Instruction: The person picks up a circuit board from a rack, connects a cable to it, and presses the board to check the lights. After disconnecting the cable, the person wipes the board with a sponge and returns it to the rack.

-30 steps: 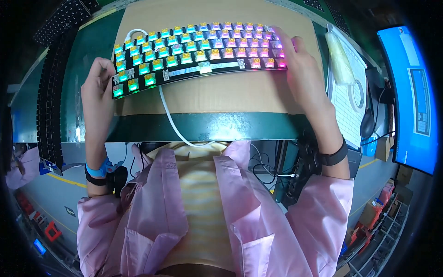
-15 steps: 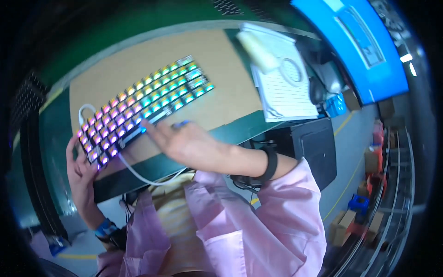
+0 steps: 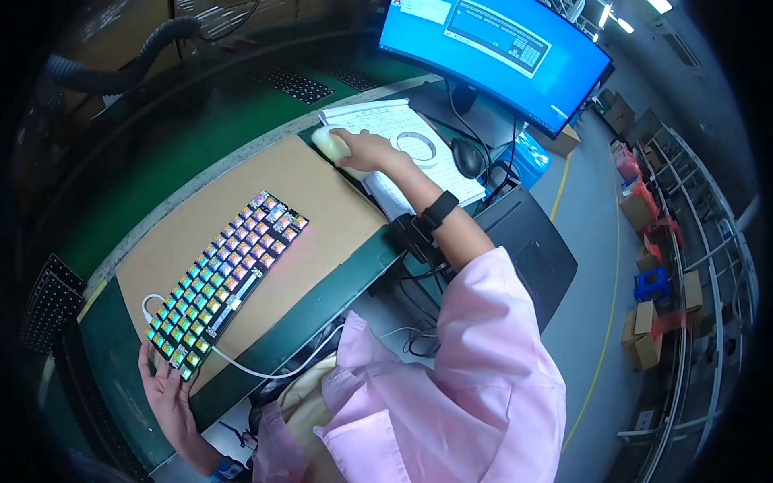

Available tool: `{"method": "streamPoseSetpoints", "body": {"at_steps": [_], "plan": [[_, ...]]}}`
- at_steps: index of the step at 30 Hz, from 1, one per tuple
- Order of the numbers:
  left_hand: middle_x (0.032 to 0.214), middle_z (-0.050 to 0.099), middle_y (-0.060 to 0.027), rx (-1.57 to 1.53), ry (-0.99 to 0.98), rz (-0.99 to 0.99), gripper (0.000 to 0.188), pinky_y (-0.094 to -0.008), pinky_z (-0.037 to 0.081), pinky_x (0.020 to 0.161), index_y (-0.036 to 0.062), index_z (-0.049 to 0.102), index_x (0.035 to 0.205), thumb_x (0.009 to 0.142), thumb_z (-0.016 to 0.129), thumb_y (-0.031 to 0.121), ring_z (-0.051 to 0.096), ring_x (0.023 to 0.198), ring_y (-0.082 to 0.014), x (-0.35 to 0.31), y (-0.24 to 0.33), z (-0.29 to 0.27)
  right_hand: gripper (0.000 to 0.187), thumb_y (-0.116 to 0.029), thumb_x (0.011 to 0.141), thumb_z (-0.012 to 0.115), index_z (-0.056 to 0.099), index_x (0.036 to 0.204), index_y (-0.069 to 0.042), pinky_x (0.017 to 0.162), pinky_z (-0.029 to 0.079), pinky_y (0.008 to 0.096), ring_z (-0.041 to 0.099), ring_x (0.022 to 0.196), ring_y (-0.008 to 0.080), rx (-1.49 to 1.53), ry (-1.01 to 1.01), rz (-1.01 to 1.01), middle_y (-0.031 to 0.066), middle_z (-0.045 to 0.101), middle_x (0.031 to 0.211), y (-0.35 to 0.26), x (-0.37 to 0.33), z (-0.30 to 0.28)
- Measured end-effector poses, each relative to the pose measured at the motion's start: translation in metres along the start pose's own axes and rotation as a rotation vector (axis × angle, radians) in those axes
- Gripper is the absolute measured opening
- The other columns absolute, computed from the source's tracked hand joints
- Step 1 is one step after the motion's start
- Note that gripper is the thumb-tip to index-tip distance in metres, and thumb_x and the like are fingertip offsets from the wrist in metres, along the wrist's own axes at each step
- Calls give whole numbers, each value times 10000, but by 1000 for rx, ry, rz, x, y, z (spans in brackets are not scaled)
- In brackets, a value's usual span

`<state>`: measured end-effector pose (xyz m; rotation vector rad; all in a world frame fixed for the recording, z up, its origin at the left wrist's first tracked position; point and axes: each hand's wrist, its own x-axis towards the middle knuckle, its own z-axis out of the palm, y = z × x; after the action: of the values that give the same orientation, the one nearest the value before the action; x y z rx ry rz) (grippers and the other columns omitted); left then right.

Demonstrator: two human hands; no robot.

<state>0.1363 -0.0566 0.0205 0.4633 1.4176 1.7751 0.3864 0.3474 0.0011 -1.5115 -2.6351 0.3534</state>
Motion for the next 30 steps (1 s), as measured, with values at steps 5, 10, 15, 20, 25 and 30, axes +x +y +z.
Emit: {"method": "streamPoseSetpoints", "body": {"at_steps": [5, 10, 15, 20, 25, 30], "plan": [[1205, 426, -218, 10, 6, 23, 647, -338, 513, 776, 48, 160, 1320, 783, 505, -57, 514, 1047, -249, -14, 0, -3, 731, -368, 677, 674, 329, 1288, -165, 842, 412, 373, 543, 952, 338, 95, 139, -50, 207, 564, 996, -54, -21, -7], [1235, 400, -214, 1, -79, 141, 733, -311, 454, 855, 39, 156, 1323, 728, 570, -73, 493, 1074, -241, 1, -22, -31, 562, -208, 653, 689, 444, 1141, -74, 787, 428, 389, 510, 959, 340, 478, -17, -772, 178, 453, 1149, -154, -98, 7], [1213, 406, -231, -25, -92, 75, 709, -306, 436, 874, 22, 167, 1306, 725, 559, -85, 506, 1050, -235, 9, -36, -57, 414, -108, 647, 645, 486, 1027, -67, 769, 452, 368, 520, 945, 311, 244, -514, -1016, 162, 429, 1182, -186, -175, 29], [1206, 402, -232, -15, -111, 55, 699, -317, 447, 862, 18, 167, 1300, 724, 545, -97, 509, 1042, -240, 17, -35, -61, 408, -114, 646, 640, 484, 1019, -58, 789, 450, 373, 509, 995, 311, 45, -426, -972, 169, 420, 1215, -194, -173, 39], [1235, 376, -231, -42, -82, 58, 667, -330, 454, 856, 36, 174, 1304, 747, 521, -83, 479, 1081, -267, 4, -31, -42, 452, -140, 659, 640, 472, 1064, -28, 854, 415, 393, 470, 1066, 338, -93, -673, -1032, 180, 350, 1289, -182, -162, 15], [1267, 364, -220, -93, 19, 29, 589, -360, 468, 838, 74, 180, 1321, 810, 459, -20, 468, 1101, -283, -8, -11, -18, 646, -141, 693, 628, 319, 1242, 1, 854, 400, 411, 460, 1036, 393, 476, -381, -844, 245, 363, 1227, -169, -145, -14]]}}
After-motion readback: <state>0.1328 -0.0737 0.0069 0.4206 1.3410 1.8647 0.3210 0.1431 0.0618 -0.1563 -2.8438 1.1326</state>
